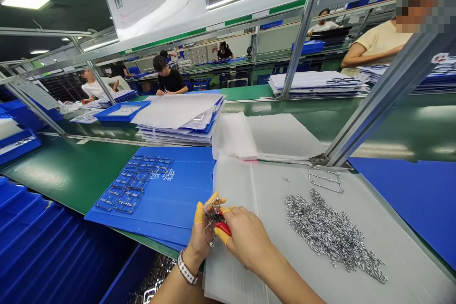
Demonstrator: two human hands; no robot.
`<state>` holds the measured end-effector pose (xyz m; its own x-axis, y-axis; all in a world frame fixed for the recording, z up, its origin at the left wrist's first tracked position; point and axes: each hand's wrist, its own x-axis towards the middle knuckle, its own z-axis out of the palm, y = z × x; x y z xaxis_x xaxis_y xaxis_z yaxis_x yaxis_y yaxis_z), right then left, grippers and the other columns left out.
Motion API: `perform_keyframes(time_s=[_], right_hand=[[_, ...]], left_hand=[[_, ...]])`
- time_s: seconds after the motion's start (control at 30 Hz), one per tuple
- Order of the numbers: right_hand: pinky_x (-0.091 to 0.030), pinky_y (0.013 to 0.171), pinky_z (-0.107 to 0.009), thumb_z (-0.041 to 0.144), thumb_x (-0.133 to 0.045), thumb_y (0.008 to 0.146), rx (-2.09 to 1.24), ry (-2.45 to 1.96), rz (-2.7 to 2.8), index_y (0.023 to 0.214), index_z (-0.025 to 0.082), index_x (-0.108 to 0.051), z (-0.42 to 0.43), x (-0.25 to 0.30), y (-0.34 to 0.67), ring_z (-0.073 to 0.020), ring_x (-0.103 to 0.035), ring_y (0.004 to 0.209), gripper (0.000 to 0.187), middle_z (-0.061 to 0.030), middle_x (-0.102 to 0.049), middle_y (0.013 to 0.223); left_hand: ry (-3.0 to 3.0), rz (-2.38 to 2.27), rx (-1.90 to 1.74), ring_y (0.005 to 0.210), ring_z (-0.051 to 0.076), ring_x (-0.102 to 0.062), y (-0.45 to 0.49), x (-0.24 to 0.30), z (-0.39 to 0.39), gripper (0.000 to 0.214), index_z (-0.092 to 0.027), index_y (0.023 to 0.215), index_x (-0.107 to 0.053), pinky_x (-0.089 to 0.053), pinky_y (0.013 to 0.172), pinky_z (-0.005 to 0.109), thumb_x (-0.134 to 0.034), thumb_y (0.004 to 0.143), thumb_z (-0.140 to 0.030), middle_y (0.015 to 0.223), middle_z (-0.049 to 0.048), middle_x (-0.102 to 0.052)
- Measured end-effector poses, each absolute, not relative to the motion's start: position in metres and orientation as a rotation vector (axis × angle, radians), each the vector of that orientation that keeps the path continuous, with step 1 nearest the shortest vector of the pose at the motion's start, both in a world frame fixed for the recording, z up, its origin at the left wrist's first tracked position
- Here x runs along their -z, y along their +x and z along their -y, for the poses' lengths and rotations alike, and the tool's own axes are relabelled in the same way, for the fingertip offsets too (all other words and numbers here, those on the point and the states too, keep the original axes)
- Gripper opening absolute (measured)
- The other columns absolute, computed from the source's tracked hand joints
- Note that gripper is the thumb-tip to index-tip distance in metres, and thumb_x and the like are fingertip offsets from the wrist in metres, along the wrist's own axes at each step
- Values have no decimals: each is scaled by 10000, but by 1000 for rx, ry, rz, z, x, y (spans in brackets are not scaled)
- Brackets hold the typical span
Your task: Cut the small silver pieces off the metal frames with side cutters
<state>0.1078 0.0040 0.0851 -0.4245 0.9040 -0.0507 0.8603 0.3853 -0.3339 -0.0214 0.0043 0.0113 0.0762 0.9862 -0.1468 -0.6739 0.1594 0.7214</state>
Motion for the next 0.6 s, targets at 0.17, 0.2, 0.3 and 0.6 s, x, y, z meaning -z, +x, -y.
perform_keyframes(time_s=[0.17,0.2,0.3,0.6], right_hand=[[-407,708,-355,344,-508,819,-469,-1603,2509,941,202,-616,-4,-89,107,-267,-599,894,216,-93,-659,922],[-409,707,-355,342,-511,818,-471,-1603,2507,940,201,-617,-4,-89,107,-268,-599,895,214,-92,-660,920],[-413,698,-346,337,-509,819,-473,-1607,2503,942,201,-617,-4,-90,107,-261,-604,879,212,-90,-662,917],[-413,672,-319,338,-496,827,-422,-1632,2581,963,198,-623,-5,-95,111,-245,-611,850,232,-96,-666,928]], left_hand=[[582,-730,-1356,1076,258,-550,-23,-12,-4,566,-165,1209,-588,-359,969,386,-408,853,-567,1184,110,-630],[591,-733,-1355,1088,260,-543,-23,-11,-4,572,-168,1217,-582,-355,976,387,-404,852,-571,1191,109,-625],[630,-739,-1356,1125,270,-518,-24,-10,-5,582,-174,1229,-573,-341,994,398,-399,850,-579,1205,111,-616],[646,-753,-1343,1104,261,-530,-24,-7,-5,552,-171,1227,-573,-320,1012,407,-377,873,-547,1199,108,-617]])
